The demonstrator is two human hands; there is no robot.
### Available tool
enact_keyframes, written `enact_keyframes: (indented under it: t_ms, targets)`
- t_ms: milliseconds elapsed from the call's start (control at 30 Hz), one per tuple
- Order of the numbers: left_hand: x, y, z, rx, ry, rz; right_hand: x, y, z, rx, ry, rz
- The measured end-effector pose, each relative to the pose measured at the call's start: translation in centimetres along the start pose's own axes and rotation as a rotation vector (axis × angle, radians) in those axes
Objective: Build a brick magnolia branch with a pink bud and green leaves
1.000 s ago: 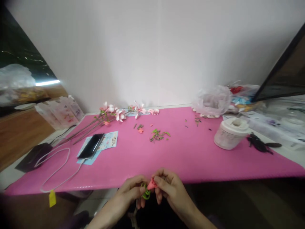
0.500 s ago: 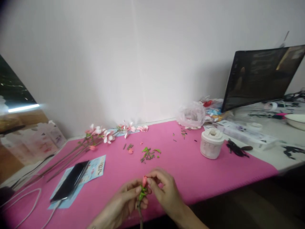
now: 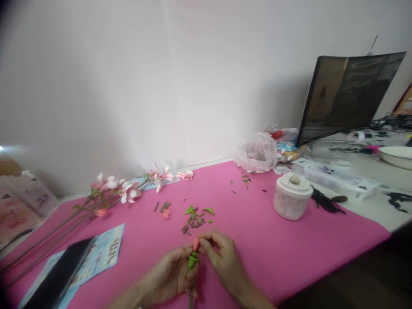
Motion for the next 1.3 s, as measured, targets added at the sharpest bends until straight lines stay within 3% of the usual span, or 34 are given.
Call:
enact_keyframes:
  t_ms: [267, 600, 767, 1033, 1300]
  targets:
    - [0.4, 1.7, -1.6, -0.179, 0.059, -0.033, -0.1, -0.3, 0.3, -0.210, 0.026, -0.048]
    - [-0.4, 1.0, -1.0, -0.322, 0.131, 0.005, -0.2, -0.6, 1.2, -0.403, 0.085, -0.069]
    - [-0.5, 0.7, -0.9, -0.297, 0.096, 0.032, -0.8, -0.5, 1.3, -0.406, 0.065, -0.023]
    - [-0.7, 0.6, -0.9, -0.296, 0.111, 0.019, -0.4, -0.6, 0.9, -0.316, 0.005, -0.122]
    - [-0.7, 0.6, -1.2, -0.269, 0.090, 0.053, -0.2, -0.5, 0.7, -0.307, 0.011, -0.120]
Point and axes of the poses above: each hand's wrist, its own x-axis towards the middle knuckle, its own y-axis out of the back of the hand, z = x × y, the point moved 3 cm from there along x, towards the middle knuckle, and after that the axes turned 12 degrees about -z, right-handed, at the moved point
